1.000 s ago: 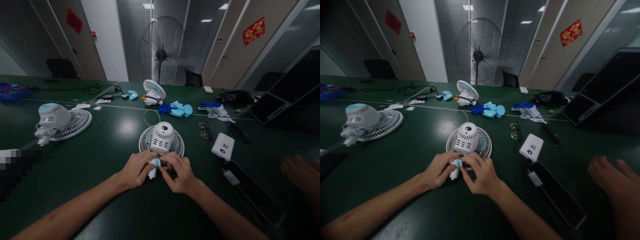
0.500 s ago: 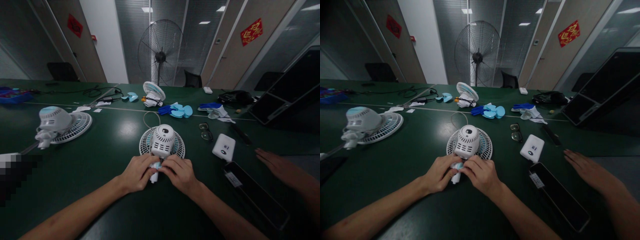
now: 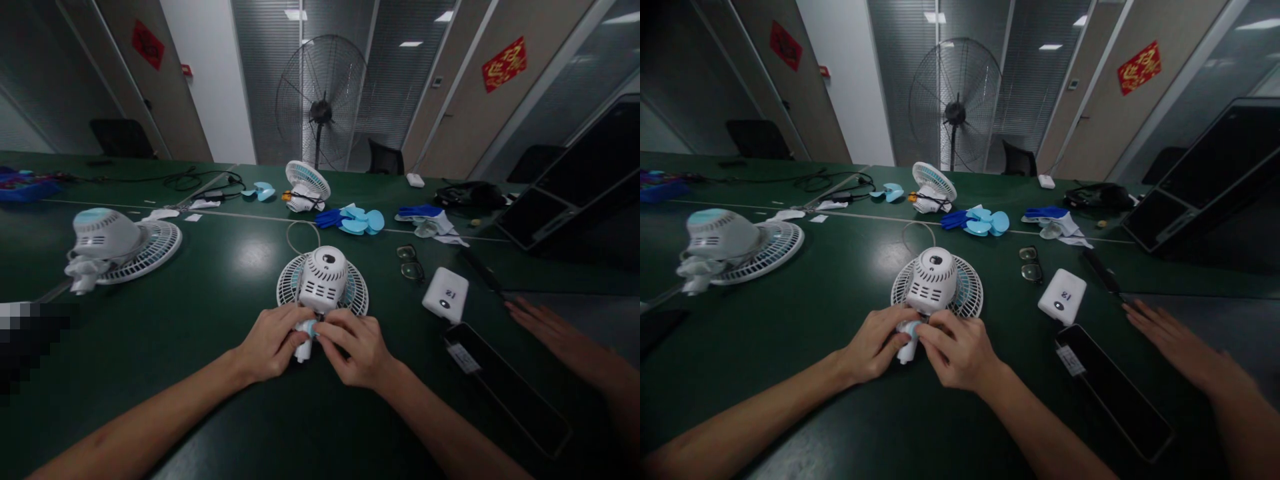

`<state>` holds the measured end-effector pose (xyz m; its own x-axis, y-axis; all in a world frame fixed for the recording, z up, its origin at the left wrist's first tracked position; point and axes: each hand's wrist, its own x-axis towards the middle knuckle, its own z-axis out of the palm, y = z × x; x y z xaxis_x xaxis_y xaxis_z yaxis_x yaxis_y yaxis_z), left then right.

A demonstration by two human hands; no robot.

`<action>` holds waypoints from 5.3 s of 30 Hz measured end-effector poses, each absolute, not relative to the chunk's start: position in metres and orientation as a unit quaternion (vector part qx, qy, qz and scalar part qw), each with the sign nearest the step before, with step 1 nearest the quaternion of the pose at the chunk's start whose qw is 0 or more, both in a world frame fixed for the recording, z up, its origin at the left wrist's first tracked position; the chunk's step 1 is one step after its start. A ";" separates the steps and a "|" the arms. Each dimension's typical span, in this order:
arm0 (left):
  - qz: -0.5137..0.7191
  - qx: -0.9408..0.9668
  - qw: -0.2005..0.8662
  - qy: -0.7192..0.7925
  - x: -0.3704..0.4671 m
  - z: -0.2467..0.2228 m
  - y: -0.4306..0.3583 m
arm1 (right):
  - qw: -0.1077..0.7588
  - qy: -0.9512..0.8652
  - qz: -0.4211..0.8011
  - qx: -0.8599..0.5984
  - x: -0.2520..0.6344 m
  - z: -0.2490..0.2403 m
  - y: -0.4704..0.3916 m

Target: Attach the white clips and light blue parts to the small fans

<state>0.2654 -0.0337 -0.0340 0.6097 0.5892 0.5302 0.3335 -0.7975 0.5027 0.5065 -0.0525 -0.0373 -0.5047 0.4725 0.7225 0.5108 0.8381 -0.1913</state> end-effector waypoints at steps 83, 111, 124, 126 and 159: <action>0.377 0.876 0.146 0.264 0.265 -0.036 -0.034 | 0.427 -0.856 -0.050 -0.288 0.502 -0.038 -0.052; 0.374 0.868 0.191 0.263 0.265 -0.032 -0.034 | 0.415 -0.865 -0.093 -0.266 0.506 -0.038 -0.048; 0.348 0.887 0.170 0.251 0.267 -0.030 -0.036 | 0.413 -0.861 -0.070 -0.288 0.501 -0.030 -0.055; 0.350 0.886 0.168 0.252 0.266 -0.031 -0.035 | 0.407 -0.873 -0.069 -0.259 0.503 -0.031 -0.054; 0.354 0.888 0.156 0.248 0.267 -0.033 -0.035 | 0.482 -0.838 -0.043 -0.254 0.498 -0.036 -0.057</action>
